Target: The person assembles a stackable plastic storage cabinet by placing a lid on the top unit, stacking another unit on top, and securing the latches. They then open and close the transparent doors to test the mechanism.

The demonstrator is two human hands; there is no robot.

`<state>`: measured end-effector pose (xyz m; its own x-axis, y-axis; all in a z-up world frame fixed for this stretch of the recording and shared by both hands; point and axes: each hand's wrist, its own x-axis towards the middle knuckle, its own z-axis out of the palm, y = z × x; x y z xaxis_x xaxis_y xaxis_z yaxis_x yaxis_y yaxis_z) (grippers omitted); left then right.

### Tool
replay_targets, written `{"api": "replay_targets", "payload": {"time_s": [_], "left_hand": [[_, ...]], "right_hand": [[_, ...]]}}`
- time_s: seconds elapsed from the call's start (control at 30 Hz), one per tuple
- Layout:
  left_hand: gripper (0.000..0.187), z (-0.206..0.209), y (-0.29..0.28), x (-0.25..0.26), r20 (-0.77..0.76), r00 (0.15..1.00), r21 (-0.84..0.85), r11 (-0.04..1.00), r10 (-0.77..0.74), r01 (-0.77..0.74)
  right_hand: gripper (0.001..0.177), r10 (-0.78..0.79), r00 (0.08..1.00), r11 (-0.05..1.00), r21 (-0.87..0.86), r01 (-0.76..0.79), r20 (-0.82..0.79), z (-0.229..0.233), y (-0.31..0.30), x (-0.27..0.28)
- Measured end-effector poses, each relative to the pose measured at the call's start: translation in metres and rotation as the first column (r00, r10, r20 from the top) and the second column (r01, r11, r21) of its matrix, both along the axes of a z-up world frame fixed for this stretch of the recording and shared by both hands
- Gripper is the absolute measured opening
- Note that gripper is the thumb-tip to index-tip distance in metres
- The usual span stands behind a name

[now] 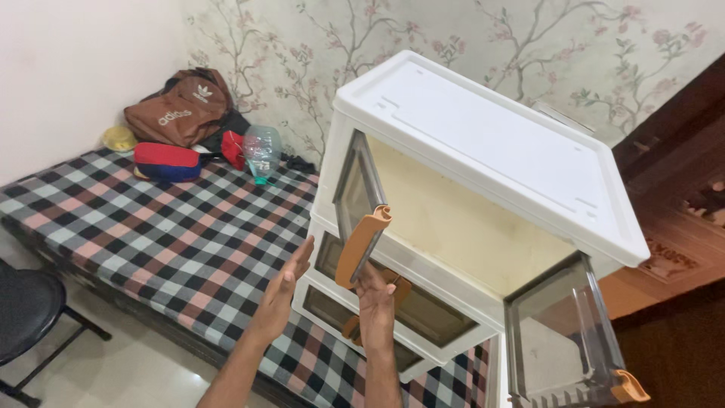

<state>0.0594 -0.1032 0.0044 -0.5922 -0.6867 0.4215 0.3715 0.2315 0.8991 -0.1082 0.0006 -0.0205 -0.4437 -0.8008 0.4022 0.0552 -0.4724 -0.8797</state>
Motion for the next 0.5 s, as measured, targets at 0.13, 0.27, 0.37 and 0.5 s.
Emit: {"api": "replay_targets", "payload": {"time_s": [0.13, 0.27, 0.37, 0.5], "left_hand": [[0.104, -0.003, -0.007, 0.016, 0.023, 0.998, 0.049, 0.997, 0.059, -0.06], [0.103, -0.005, -0.012, 0.035, 0.044, 0.993, 0.081, 0.99, 0.11, -0.114], [0.101, -0.003, -0.017, 0.049, 0.034, 0.988, 0.068, 0.986, 0.151, -0.153], [0.101, -0.003, -0.019, 0.067, 0.063, 0.975, 0.025, 0.977, 0.211, -0.213]], "right_hand": [[0.097, 0.032, 0.999, 0.999, 0.036, -0.033, 0.019, 0.01, -0.02, 0.014], [0.097, 0.099, 0.994, 0.995, 0.021, -0.098, -0.04, 0.018, -0.034, 0.029], [0.098, 0.151, 0.988, 0.988, 0.019, -0.15, -0.043, 0.022, -0.047, 0.04], [0.099, 0.181, 0.982, 0.983, 0.04, -0.179, -0.057, 0.021, -0.057, 0.055]]}}
